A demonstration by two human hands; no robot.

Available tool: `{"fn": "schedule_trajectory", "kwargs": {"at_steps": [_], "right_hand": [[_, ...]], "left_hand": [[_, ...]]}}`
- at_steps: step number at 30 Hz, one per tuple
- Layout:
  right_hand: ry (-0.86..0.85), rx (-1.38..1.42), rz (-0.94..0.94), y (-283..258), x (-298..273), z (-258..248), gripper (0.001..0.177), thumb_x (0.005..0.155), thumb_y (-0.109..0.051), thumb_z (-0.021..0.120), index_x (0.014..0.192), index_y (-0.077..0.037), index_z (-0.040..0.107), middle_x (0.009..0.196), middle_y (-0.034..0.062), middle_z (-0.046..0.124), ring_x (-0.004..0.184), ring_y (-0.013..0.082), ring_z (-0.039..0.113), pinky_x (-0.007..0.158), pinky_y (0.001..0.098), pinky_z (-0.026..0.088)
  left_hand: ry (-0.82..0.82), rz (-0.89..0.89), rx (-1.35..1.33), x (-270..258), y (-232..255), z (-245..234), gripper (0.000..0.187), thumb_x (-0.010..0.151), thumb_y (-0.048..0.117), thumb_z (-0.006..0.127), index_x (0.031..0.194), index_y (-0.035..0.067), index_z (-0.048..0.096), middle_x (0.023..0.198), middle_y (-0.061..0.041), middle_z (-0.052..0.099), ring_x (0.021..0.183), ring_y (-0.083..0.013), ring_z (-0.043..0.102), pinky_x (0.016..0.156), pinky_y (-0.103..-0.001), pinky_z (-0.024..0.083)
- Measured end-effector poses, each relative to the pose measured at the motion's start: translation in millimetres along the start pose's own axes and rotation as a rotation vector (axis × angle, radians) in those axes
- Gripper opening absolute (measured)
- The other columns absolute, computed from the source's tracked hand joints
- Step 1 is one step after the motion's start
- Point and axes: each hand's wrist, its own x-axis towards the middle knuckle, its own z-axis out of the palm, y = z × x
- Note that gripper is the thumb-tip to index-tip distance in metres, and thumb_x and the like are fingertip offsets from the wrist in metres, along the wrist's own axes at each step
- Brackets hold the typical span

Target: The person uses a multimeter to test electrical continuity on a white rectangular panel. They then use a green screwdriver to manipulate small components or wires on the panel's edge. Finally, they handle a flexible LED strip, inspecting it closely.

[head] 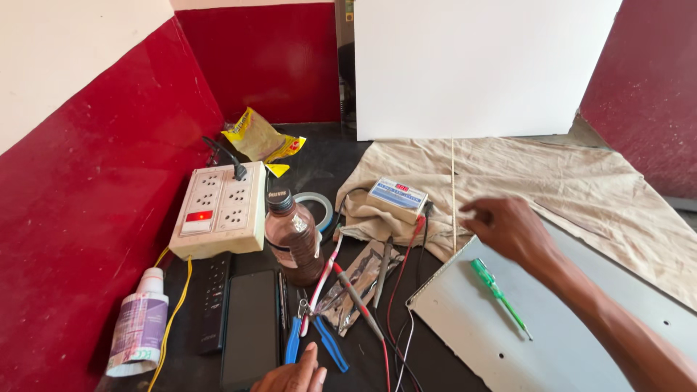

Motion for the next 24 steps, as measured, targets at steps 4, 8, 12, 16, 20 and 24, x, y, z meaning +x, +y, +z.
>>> {"fn": "schedule_trajectory", "kwargs": {"at_steps": [4,8,12,16,20,24], "right_hand": [[-0.096,-0.170,0.097,-0.2,49.1,23.4,0.051,0.078,-0.030,0.086,0.121,-0.006,0.073,0.090,0.0176,0.077,0.082,0.0284,0.074,0.078,0.0428,0.059],[-0.087,-0.020,0.189,-1.1,65.4,36.1,0.068,0.071,-0.008,0.087,0.133,0.000,0.061,0.092,0.0181,0.074,0.074,0.0281,0.076,0.070,0.0409,0.062],[-0.033,0.439,0.382,6.9,71.2,34.0,0.059,0.079,0.000,0.081,0.133,0.005,0.058,0.083,0.0227,0.075,0.065,0.0241,0.070,0.057,0.0358,0.057],[0.164,0.926,0.351,6.6,58.5,19.9,0.045,0.085,0.004,0.075,0.127,0.010,0.059,0.078,0.0163,0.071,0.057,0.0208,0.065,0.049,0.0310,0.056],[0.398,0.992,0.120,-19.0,22.4,-21.5,0.032,0.091,-0.001,0.071,0.121,0.009,0.064,0.082,0.0098,0.068,0.063,0.0167,0.068,0.053,0.0298,0.058],[0.418,1.138,0.070,-45.9,-55.7,-63.0,0.016,0.102,-0.007,0.067,0.111,0.004,0.061,0.093,0.0084,0.066,0.077,0.0165,0.067,0.071,0.0290,0.060]], "left_hand": [[-0.057,0.032,-0.006,-25.0,-7.6,4.7,0.053,0.085,0.022,0.079,0.126,-0.006,0.062,0.065,-0.009,0.076,0.055,-0.0179,0.077,0.053,-0.039,0.064],[-0.128,0.028,-0.021,-43.3,-22.1,13.0,0.051,0.087,0.022,0.079,0.124,-0.008,0.061,0.068,-0.011,0.076,0.057,-0.0179,0.077,0.055,-0.037,0.066],[-0.111,0.057,-0.036,-26.7,4.6,4.5,0.057,0.084,0.024,0.080,0.125,-0.012,0.061,0.066,-0.013,0.077,0.053,-0.0215,0.077,0.051,-0.040,0.064],[0.209,0.126,-0.282,46.5,107.2,-21.7,0.052,0.088,0.014,0.080,0.132,-0.005,0.059,0.096,-0.014,0.080,0.079,-0.0241,0.080,0.075,-0.038,0.063],[0.189,0.007,-0.397,120.7,188.2,-54.2,0.052,0.085,0.005,0.081,0.135,0.003,0.066,0.103,-0.014,0.079,0.092,-0.0254,0.080,0.082,-0.035,0.063],[0.045,-0.181,-0.760,160.3,223.7,-65.4,0.059,0.089,0.004,0.077,0.144,-0.002,0.058,0.112,-0.019,0.079,0.104,-0.0282,0.080,0.090,-0.038,0.063]]}}
